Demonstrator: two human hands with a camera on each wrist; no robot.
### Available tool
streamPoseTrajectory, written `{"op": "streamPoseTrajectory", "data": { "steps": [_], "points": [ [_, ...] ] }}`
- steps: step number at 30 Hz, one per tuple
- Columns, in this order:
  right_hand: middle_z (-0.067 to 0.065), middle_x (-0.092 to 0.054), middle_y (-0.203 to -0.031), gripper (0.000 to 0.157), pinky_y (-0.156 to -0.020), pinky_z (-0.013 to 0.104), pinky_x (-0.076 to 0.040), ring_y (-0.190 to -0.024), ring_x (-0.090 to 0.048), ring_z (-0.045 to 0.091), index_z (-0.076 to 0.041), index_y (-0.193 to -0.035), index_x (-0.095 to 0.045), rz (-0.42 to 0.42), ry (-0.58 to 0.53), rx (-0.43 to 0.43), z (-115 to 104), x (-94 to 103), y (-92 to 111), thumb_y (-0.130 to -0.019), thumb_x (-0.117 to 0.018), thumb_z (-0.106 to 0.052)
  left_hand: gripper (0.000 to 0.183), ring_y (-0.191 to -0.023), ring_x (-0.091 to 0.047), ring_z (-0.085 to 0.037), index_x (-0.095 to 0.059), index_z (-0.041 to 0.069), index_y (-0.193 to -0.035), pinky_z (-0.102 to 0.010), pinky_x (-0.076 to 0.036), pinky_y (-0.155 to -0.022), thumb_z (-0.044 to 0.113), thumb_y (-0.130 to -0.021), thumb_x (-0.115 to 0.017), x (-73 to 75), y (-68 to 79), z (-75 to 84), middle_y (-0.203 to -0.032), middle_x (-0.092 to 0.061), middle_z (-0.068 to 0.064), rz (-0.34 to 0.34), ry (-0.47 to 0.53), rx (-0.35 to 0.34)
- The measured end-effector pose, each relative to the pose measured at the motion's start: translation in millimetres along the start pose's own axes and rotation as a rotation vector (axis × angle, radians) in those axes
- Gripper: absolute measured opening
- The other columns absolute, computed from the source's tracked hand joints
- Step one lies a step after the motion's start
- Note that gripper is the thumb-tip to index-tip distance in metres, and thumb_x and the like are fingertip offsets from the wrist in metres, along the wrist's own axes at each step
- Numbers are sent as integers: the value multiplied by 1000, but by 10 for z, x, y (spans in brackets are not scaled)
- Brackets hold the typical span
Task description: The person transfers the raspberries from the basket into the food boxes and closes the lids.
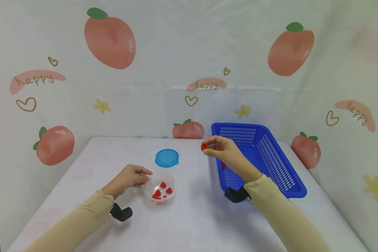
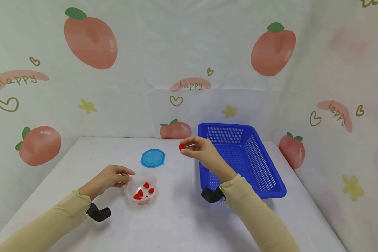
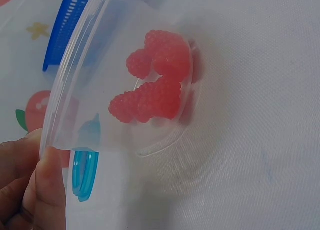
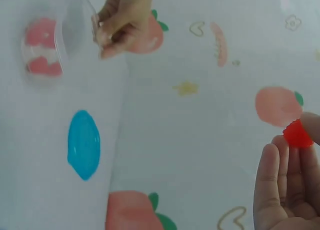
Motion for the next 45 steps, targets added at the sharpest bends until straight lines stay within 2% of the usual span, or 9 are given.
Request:
{"op": "streamPoseTrajectory", "data": {
  "steps": [6, 14, 23, 31, 45],
  "points": [
    [10, -63, -112, 29, -92, 33, -54, -103, -63, 26, -2, -115, -61, -71, -13, -2, 45, -285, 13, -88, -70, -11, 28, -68, -60, -15, -68, -2, -111, -26, -59, -67, 8, -85, -72, -1, 6, -2, -88, -62, -10, 1, -1, -2],
    [10, -64, -111, 31, -90, 31, -55, -95, -64, 18, -1, -117, -62, -154, -7, -2, 221, -578, -9, -89, -69, -13, 28, -69, -60, -16, -68, -2, -110, -26, -59, -68, 8, -85, -72, -1, 34, 16, -88, -63, -10, -10, 0, 1],
    [11, -66, -110, 28, -89, 30, -55, -93, -65, 15, -2, -115, -64, -174, -18, -65, 520, -890, -64, -89, -69, -11, 29, -69, -60, -16, -67, -3, -112, -26, -59, -68, 8, -86, -71, -10, 30, 26, -88, -62, -10, -22, -1, -17],
    [7, -65, -107, 26, -85, 28, -56, -88, -64, 14, -4, -112, -66, -174, 1, -113, 732, -1042, -99, -88, -70, -13, 29, -70, -60, -16, -67, -3, -113, -26, -58, -68, 9, -87, -70, -18, 15, 26, -89, -62, -10, -23, -13, -11],
    [4, -64, -100, 25, -81, 28, -57, -86, -63, 15, -3, -110, -67, -186, 30, -171, 866, -1173, -119, -86, -71, -8, 29, -69, -60, -16, -67, -3, -113, -26, -59, -69, 9, -86, -70, 4, 16, 7, -89, -63, -9, -18, -6, -13]
  ]
}}
Point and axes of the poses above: each hand's wrist, its own y-axis away from the middle knuckle, its own x-axis out of the back of the hand, z = x × y, the point moved 5 cm from there along -y, towards the middle knuckle
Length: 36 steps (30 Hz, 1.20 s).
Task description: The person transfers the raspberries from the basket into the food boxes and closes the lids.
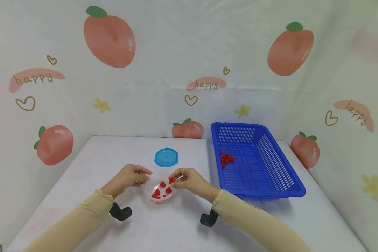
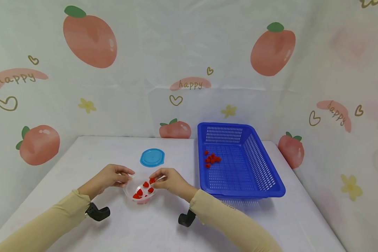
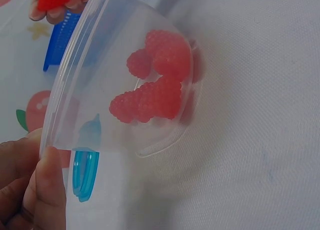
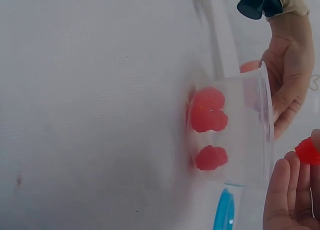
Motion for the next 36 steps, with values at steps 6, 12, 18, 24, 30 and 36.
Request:
{"op": "streamPoseTrajectory", "data": {
  "steps": [6, 12, 18, 24, 30, 36],
  "points": [
    [4, -64, -99, 26, -80, 28, -57, -85, -63, 15, -3, -110, -67, 6, 21, -4, 7, -24, -3, -85, -71, -8, 30, -69, -60, -15, -67, -3, -113, -26, -58, -68, 9, -86, -70, 4, 7, 5, -88, -63, -9, -7, 7, -3],
    [3, -64, -99, 23, -80, 29, -57, -86, -63, 15, -7, -107, -69, 8, 30, -8, 20, -30, -18, -85, -72, -9, 30, -68, -60, -15, -66, -4, -114, -26, -58, -67, 8, -87, -70, 2, 32, 18, -88, -63, -9, -12, 3, -10],
    [3, -64, -97, 22, -79, 28, -56, -83, -63, 14, -7, -105, -69, 12, 29, 0, 23, -33, -16, -84, -72, -9, 29, -68, -59, -15, -66, -4, -113, -26, -58, -67, 8, -87, -69, -5, 29, 19, -88, -64, -9, -13, 8, -14],
    [3, -65, -94, 21, -78, 27, -56, -82, -63, 14, -7, -104, -69, 29, 30, -8, 20, -37, -12, -84, -74, -11, 26, -69, -60, -16, -67, -3, -112, -26, -58, -68, 6, -87, -67, -8, -3, -2, -88, -65, -9, -2, 10, 1],
    [3, -65, -93, 21, -76, 26, -56, -80, -62, 14, -7, -103, -69, 46, 33, -4, 5, -41, -8, -83, -74, -11, 26, -70, -61, -16, -68, -2, -112, -27, -58, -68, 6, -87, -67, -7, -8, -8, -89, -66, -9, 0, 5, 1],
    [3, -65, -92, 21, -74, 24, -54, -79, -60, 14, -8, -102, -69, 54, 41, -7, -4, -45, -6, -83, -75, -13, 26, -70, -61, -16, -68, -2, -111, -26, -58, -68, 5, -87, -67, -5, -8, -10, -89, -66, -9, -3, 8, 5]
  ]
}}
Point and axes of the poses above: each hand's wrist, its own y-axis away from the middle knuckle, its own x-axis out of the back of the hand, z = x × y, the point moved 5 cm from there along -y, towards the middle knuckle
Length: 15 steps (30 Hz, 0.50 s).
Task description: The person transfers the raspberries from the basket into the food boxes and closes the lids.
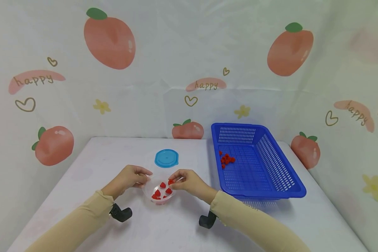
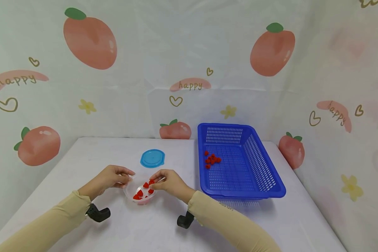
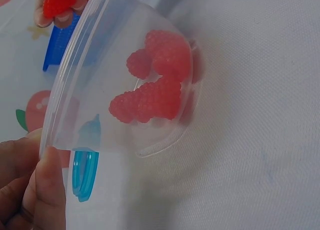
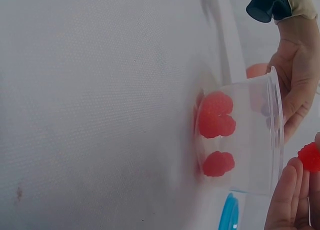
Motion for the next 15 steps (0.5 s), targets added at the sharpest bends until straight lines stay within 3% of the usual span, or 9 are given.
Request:
{"op": "streamPoseTrajectory", "data": {
  "steps": [15],
  "points": [
    [2, -65, -89, 21, -73, 23, -54, -77, -60, 14, -7, -102, -70, -5, -9, -5, 23, -5, -28, -82, -76, -13, 27, -68, -60, -15, -68, -3, -112, -26, -58, -68, 7, -86, -69, -5, -17, -1, -88, -65, -9, 0, -7, -5]
  ]
}}
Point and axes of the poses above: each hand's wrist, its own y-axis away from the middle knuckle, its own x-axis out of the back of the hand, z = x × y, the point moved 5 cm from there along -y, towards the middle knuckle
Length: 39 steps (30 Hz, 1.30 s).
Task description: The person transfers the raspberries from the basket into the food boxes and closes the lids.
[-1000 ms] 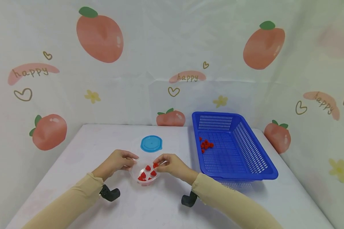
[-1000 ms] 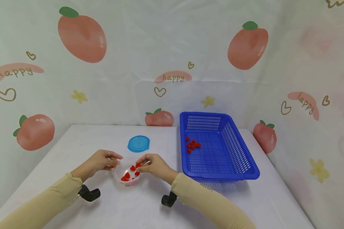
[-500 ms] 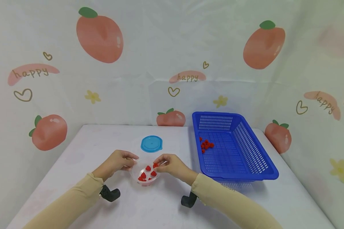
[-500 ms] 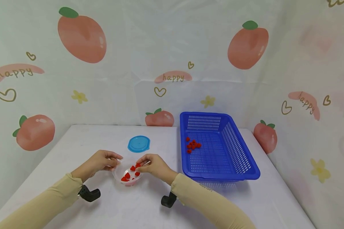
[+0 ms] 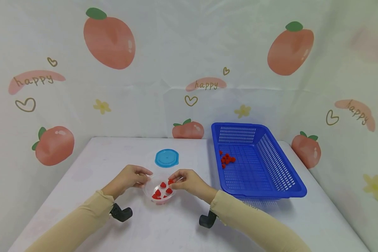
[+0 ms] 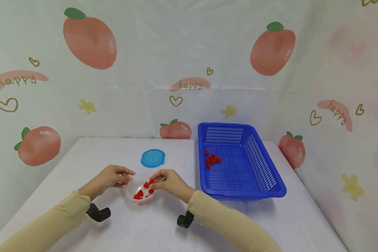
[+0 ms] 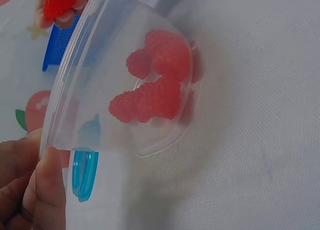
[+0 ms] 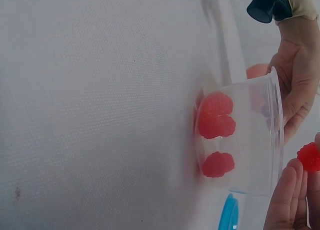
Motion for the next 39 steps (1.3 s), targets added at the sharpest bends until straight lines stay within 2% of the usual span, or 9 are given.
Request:
{"op": "streamPoseTrajectory", "data": {
  "steps": [9, 27, 33, 39],
  "points": [
    [1, -65, -89, 27, -76, 24, -55, -78, -60, 13, 0, -109, -68, -14, 1, -8, -5, -5, 7, -84, -73, -9, 28, -68, -60, -15, -68, -3, -113, -27, -59, -68, 7, -86, -69, 0, 12, 4, -89, -65, -9, -1, -11, -3],
    [2, -66, -90, 29, -78, 25, -55, -79, -61, 13, 1, -110, -67, -26, -5, -16, 5, -2, -4, -84, -73, -9, 27, -68, -60, -16, -67, -3, -112, -27, -59, -68, 7, -87, -68, 5, 42, 19, -88, -65, -10, 3, -17, -8],
    [3, -66, -91, 29, -78, 26, -54, -80, -61, 13, 1, -111, -67, -32, 1, 6, -54, 36, 49, -85, -72, -11, 28, -70, -60, -15, -67, -3, -113, -27, -59, -68, 6, -87, -68, 1, 35, 9, -90, -65, -11, 4, -13, -5],
    [4, -65, -93, 26, -84, 30, -56, -83, -62, 14, -3, -110, -67, -16, -24, 48, -213, 169, 139, -87, -71, -15, 29, -71, -60, -15, -67, -3, -113, -27, -59, -69, 8, -87, -70, 0, 42, 12, -89, -63, -9, 4, -15, -3]
  ]
}}
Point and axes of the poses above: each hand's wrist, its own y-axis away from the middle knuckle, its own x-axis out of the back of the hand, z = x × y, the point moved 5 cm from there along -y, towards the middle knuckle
